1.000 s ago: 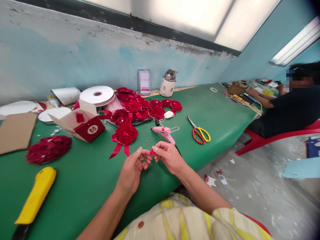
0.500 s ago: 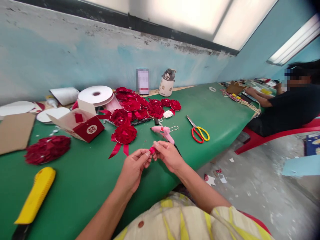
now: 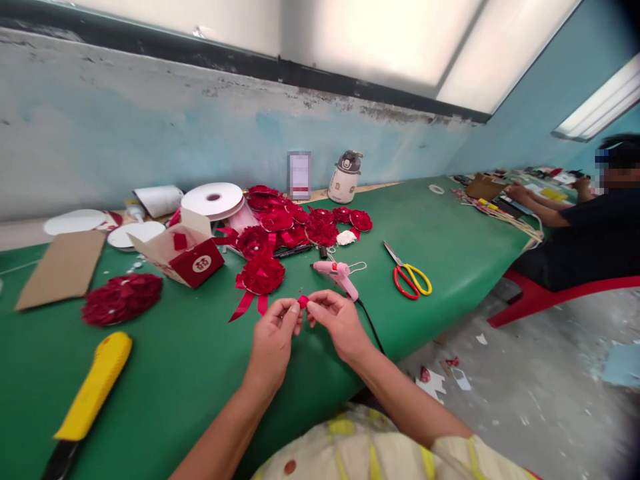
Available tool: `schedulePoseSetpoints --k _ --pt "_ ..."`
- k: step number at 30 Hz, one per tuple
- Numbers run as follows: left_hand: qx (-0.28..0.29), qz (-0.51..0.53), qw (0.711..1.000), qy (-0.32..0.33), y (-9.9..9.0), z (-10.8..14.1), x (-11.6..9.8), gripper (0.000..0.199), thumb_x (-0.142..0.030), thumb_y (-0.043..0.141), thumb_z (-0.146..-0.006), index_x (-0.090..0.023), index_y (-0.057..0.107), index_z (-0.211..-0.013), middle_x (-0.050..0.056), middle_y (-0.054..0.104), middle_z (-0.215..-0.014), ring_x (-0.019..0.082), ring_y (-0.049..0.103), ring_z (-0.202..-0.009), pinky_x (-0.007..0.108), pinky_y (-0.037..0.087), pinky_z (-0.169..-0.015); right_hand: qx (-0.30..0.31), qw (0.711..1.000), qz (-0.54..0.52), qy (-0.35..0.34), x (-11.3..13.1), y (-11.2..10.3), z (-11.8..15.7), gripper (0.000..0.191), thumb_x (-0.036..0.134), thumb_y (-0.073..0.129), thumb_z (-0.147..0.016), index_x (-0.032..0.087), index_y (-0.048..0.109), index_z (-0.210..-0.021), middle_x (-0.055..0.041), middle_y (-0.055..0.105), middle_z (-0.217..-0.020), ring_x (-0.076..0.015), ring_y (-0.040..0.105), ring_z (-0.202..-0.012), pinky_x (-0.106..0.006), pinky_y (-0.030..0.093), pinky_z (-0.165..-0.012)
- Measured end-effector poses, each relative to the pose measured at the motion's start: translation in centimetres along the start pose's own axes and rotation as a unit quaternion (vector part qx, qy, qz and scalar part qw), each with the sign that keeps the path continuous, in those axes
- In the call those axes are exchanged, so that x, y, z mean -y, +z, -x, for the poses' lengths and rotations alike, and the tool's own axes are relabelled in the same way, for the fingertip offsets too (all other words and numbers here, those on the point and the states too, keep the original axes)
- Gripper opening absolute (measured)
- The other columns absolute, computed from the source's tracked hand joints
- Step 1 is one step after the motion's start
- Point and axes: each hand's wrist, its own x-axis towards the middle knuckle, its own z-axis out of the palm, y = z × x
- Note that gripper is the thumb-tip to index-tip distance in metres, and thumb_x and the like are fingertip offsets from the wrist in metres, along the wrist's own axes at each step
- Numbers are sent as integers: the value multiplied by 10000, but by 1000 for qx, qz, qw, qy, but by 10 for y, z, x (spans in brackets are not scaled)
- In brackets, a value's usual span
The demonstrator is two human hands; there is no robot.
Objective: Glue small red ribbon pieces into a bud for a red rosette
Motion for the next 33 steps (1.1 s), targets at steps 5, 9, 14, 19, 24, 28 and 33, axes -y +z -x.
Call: schedulePoseSetpoints --k 5,9,14,19,24,28,33 --pt "24 38 999 -15 0 0 -2 146 -310 610 -793 -167 639 -797 -3 583 -685 103 487 -616 229 377 -575 -8 1000 1 2 -3 1 -3 151 287 703 -710 159 628 -735 13 583 -647 -104 510 -549 -259 427 -565" --pt "41 167 983 -65 -1 -3 -4 237 -326 533 -823 -133 671 -820 61 624 -760 165 555 -731 261 409 -576 6 999 -31 31 -6 -5 -6 169 292 712 -703 155 621 -741 7 596 -647 -103 519 -543 -256 423 -556" --pt "31 199 971 -130 -4 -7 -8 266 -351 557 -802 -112 674 -801 66 627 -742 157 558 -710 257 421 -575 70 992 -60 84 -6 -10 -10 213 309 733 -684 145 606 -732 13 588 -605 -96 514 -521 -246 416 -536" --pt "14 187 970 -154 -7 -9 -7 234 -366 626 -752 -133 639 -778 36 622 -706 143 569 -684 245 419 -571 130 981 -83 114 -8 -17 -16 228 306 741 -685 144 595 -753 19 583 -614 -94 523 -527 -249 426 -553" --pt "-38 174 979 -103 -12 -14 -2 219 -281 740 -643 -153 575 -707 -18 589 -642 96 539 -614 209 389 -550 164 973 -98 127 -15 -19 -21 225 309 729 -702 160 579 -779 11 595 -641 -108 543 -560 -266 433 -586" --pt "-41 176 979 -90 -20 -23 0 271 -392 683 -704 -142 580 -685 -18 559 -573 81 489 -521 204 347 -490 196 967 -89 134 -18 -13 -35 193 275 722 -688 158 582 -752 10 596 -636 -109 535 -549 -270 428 -590" --pt "8 175 980 -95 -31 -29 -9 348 -463 620 -751 -117 642 -725 36 604 -623 106 526 -558 216 360 -497 259 957 -36 127 -13 8 -71 109 212 669 -681 152 578 -682 40 536 -526 -81 453 -452 -224 347 -495"
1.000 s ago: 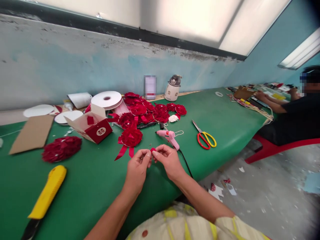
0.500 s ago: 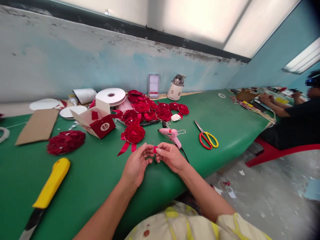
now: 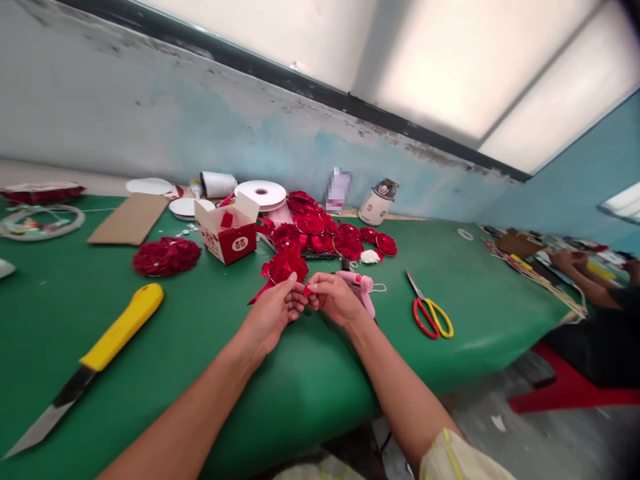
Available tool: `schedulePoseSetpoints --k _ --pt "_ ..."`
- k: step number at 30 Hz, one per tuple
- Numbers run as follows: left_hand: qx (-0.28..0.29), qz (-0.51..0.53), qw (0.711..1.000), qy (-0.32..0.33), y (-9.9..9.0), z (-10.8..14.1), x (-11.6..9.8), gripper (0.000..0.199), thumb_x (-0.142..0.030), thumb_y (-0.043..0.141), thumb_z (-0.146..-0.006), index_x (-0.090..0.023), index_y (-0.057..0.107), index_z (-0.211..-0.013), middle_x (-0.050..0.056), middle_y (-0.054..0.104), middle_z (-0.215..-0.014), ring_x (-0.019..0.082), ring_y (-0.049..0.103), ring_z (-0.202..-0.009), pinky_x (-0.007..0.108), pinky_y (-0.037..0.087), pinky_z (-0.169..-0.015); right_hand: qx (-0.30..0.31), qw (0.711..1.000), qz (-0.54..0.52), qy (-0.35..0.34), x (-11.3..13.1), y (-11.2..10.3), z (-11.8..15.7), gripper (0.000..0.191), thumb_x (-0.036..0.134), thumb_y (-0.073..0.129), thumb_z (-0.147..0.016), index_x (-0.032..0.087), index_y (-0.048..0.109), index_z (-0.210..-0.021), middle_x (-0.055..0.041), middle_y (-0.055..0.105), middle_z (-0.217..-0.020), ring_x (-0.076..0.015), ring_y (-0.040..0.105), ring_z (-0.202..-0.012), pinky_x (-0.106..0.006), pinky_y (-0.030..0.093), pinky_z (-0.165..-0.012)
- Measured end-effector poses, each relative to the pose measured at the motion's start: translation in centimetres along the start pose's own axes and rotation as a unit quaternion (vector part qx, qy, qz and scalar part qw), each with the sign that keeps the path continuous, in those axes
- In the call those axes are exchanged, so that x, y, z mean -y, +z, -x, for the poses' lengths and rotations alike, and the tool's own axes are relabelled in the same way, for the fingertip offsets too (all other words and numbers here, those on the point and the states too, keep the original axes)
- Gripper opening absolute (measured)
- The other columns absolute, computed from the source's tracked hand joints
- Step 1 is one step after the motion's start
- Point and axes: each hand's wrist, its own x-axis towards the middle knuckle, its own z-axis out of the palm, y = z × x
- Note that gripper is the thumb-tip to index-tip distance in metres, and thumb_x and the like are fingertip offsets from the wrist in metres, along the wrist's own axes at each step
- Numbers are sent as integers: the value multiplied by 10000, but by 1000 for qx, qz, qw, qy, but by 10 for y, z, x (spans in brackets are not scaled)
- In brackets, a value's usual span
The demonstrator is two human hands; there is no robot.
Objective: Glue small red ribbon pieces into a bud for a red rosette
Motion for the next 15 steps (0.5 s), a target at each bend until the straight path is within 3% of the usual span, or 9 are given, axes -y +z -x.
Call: schedulePoseSetpoints --k 4,9,15 --pt "32 -1 999 37 -2 4 -8 209 -342 659 -748 -136 648 -716 24 602 -671 101 526 -606 218 389 -556 33 999 32 6 7 1 -14 73 188 644 -689 151 582 -683 42 532 -520 -76 436 -448 -212 315 -478" --pt "62 -50 996 28 -3 4 -6 108 -244 674 -735 -137 664 -729 38 603 -691 111 517 -615 225 385 -558 19 1000 14 4 5 -1 -5 115 241 672 -698 153 599 -712 31 544 -551 -86 465 -493 -222 359 -514" --pt "-5 2 999 42 -2 0 -2 75 -213 704 -694 -147 669 -704 13 583 -653 102 515 -606 217 378 -554 4 1000 -16 -8 3 2 -1 202 270 726 -669 155 618 -796 4 587 -653 -113 534 -585 -251 417 -578"
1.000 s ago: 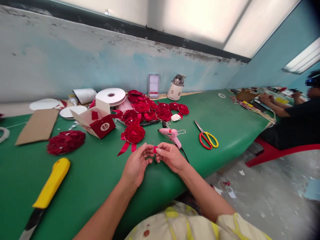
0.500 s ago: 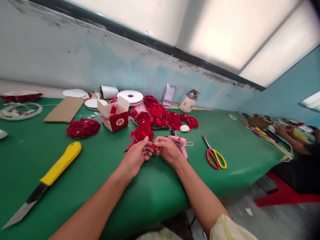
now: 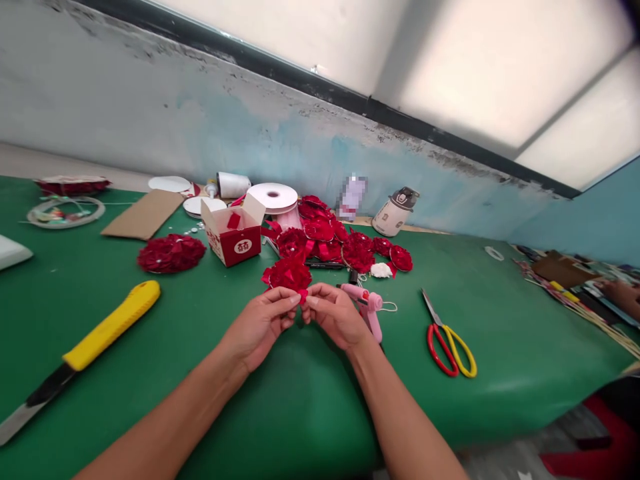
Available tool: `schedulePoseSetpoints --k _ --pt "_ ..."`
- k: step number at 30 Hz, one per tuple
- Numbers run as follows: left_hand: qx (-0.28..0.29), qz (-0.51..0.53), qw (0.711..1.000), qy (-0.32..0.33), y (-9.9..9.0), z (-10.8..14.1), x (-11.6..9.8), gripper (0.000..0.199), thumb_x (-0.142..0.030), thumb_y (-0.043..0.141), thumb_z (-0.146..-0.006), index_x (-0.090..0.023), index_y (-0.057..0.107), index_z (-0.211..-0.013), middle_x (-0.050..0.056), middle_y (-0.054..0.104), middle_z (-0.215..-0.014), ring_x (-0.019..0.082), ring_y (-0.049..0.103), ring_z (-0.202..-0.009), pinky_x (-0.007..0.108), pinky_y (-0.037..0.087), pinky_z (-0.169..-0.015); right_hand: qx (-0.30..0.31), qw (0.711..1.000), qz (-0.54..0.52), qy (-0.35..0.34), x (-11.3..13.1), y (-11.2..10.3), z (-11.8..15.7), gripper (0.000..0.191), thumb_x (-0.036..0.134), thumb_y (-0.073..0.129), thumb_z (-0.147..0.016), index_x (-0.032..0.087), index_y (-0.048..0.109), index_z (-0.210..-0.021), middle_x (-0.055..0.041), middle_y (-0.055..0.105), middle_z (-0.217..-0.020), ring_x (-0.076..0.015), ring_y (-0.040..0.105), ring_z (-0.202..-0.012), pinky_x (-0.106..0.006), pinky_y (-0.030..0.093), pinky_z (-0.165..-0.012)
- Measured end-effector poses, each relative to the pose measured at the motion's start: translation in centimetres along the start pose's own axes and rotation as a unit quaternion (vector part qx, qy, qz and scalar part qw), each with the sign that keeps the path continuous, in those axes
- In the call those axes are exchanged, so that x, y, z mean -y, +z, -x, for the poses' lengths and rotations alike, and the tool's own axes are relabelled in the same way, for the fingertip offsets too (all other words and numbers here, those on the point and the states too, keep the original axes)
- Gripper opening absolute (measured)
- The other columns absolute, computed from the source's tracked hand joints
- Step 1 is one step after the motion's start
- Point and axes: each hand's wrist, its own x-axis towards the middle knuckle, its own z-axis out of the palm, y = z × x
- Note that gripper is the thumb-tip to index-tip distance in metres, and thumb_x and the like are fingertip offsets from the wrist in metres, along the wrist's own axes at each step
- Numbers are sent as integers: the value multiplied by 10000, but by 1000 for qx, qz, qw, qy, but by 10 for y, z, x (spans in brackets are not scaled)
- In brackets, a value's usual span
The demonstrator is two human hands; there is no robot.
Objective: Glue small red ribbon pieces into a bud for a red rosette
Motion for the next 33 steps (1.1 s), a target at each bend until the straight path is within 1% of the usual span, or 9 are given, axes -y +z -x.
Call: schedulePoseSetpoints --k 4,8,11,14,17,19,23,29,33 --pt "-39 -15 999 18 -1 -2 5 98 -225 725 -659 -139 681 -675 30 615 -654 118 529 -615 237 381 -569 -37 999 21 -20 -6 3 -3 227 268 760 -642 163 613 -779 11 585 -671 -111 535 -582 -258 427 -573" --pt "-69 -33 997 31 -3 -4 8 123 -247 734 -648 -135 693 -675 30 619 -641 114 514 -595 247 378 -573 -39 999 24 -12 -10 4 -3 209 294 743 -674 153 604 -739 12 576 -619 -106 522 -558 -253 423 -559" --pt "-54 -46 997 23 -3 -3 6 139 -270 716 -675 -135 684 -680 43 621 -664 127 522 -608 258 383 -582 -32 999 11 -2 -10 4 -2 202 293 733 -689 150 597 -730 11 574 -607 -103 516 -552 -245 414 -551" --pt "-20 -42 999 6 -1 -1 2 164 -298 689 -709 -149 651 -651 36 597 -644 130 515 -593 262 385 -578 -9 1000 -13 22 -7 3 -1 201 297 723 -701 155 584 -733 13 571 -603 -98 509 -534 -241 402 -543" --pt "18 -37 999 -17 3 3 -2 174 -305 686 -708 -153 640 -637 37 591 -640 131 514 -586 256 381 -565 16 998 -47 50 -6 1 0 209 294 727 -691 161 571 -730 18 557 -605 -95 494 -517 -239 389 -525" --pt "27 -35 998 -34 4 4 -4 166 -295 694 -699 -150 645 -634 43 603 -643 128 517 -591 241 368 -543 28 996 -63 60 -7 0 -1 206 282 728 -688 161 565 -719 22 538 -597 -91 478 -509 -234 375 -507" --pt "24 -28 998 -51 3 4 -4 164 -287 682 -717 -139 663 -651 38 602 -634 113 516 -592 227 369 -539 40 994 -80 67 -9 -1 -1 186 271 711 -709 157 563 -720 19 529 -607 -89 475 -514 -230 367 -504" --pt "-2 9 1000 -27 1 4 -4 127 -262 662 -740 -147 656 -687 21 578 -665 124 527 -626 253 412 -583 18 996 -71 44 -8 1 0 185 293 691 -738 152 573 -727 4 564 -625 -94 505 -519 -237 394 -525" --pt "-9 41 998 -42 3 4 -5 220 -351 596 -791 -153 657 -717 40 589 -689 151 548 -655 275 429 -592 9 998 -62 31 -7 2 1 183 292 696 -735 150 581 -733 2 572 -623 -97 516 -533 -236 401 -537"
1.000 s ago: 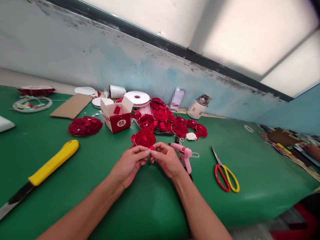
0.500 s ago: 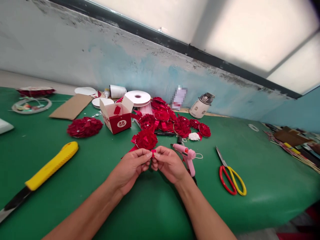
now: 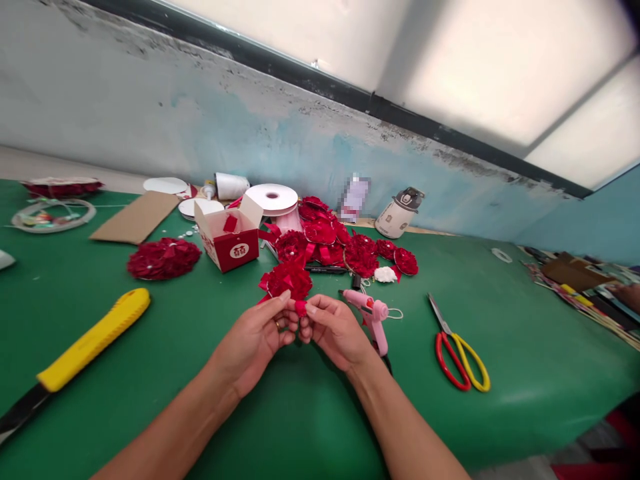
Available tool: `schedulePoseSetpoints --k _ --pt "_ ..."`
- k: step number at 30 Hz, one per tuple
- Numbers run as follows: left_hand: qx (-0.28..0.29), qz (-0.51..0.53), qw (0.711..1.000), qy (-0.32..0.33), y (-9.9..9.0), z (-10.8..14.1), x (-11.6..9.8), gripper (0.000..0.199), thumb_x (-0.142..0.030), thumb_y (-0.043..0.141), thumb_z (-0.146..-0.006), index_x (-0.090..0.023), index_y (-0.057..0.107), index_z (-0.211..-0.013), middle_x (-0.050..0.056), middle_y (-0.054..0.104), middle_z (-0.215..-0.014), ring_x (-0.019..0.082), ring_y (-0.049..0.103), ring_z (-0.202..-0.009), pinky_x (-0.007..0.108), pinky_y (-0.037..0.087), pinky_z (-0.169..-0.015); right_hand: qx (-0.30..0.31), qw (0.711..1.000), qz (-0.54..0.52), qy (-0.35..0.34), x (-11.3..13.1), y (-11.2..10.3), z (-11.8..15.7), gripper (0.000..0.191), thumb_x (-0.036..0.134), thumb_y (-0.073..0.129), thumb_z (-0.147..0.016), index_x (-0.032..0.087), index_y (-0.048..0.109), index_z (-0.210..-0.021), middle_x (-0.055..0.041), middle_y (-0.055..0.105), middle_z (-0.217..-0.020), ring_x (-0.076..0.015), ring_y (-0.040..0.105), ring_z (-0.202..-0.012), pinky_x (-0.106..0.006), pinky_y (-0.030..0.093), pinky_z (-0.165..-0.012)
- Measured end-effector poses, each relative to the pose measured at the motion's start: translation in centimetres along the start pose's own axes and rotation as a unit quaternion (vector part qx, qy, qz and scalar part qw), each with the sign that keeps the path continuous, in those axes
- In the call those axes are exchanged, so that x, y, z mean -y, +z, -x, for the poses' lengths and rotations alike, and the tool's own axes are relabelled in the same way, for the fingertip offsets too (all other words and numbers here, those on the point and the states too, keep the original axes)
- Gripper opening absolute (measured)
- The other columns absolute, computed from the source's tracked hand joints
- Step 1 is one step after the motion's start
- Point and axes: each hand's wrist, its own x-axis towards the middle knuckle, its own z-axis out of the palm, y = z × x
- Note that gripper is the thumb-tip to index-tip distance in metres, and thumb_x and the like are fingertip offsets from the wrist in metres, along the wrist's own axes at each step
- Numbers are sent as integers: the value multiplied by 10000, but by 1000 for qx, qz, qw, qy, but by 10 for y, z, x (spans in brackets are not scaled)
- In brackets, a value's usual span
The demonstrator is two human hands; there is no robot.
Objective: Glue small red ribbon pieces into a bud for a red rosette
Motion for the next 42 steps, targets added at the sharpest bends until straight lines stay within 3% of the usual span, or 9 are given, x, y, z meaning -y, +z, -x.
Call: schedulePoseSetpoints --k 4,10,21,29,32,37,42 --pt "1 13 1000 -17 1 1 3 210 -343 593 -791 -147 661 -754 50 597 -718 150 553 -687 258 430 -588 -17 1000 -2 -15 -1 0 -1 171 278 700 -733 150 587 -747 5 575 -633 -91 515 -554 -224 400 -543" --pt "-7 -53 998 23 3 0 10 108 -226 681 -731 -150 644 -800 24 602 -749 116 541 -689 223 404 -592 -53 998 24 -38 -5 1 -2 169 275 702 -730 144 595 -744 10 568 -626 -86 505 -537 -218 392 -525" --pt "-7 -123 991 45 4 1 8 145 -288 614 -786 -143 615 -789 12 569 -709 119 498 -673 238 371 -583 -68 995 56 -40 -4 3 -1 180 269 714 -712 136 604 -763 13 563 -635 -89 512 -546 -226 406 -542" --pt "-80 -278 949 123 5 1 7 117 -272 626 -750 -171 572 -724 -27 553 -609 92 413 -532 235 323 -522 -24 990 129 -43 -7 -1 -2 188 321 643 -784 160 547 -772 43 516 -565 -90 478 -521 -238 386 -556" --pt "-45 -265 959 89 3 1 5 121 -271 611 -753 -166 566 -714 -13 573 -612 100 439 -549 236 324 -527 -5 989 139 -43 -9 -2 -1 169 316 606 -817 168 530 -783 41 522 -564 -96 487 -533 -243 386 -569" --pt "43 -151 988 7 -1 1 1 157 -284 561 -793 -147 561 -716 21 584 -689 127 509 -654 255 368 -614 -6 992 113 -48 -11 -1 -1 161 302 611 -816 162 537 -786 35 528 -576 -93 496 -530 -238 392 -556" --pt "-12 -190 981 39 0 -1 1 144 -294 587 -785 -157 549 -761 -29 505 -634 95 418 -573 242 323 -560 -29 996 71 -39 -7 2 -3 181 316 638 -793 146 578 -807 7 559 -657 -95 512 -540 -235 415 -522"
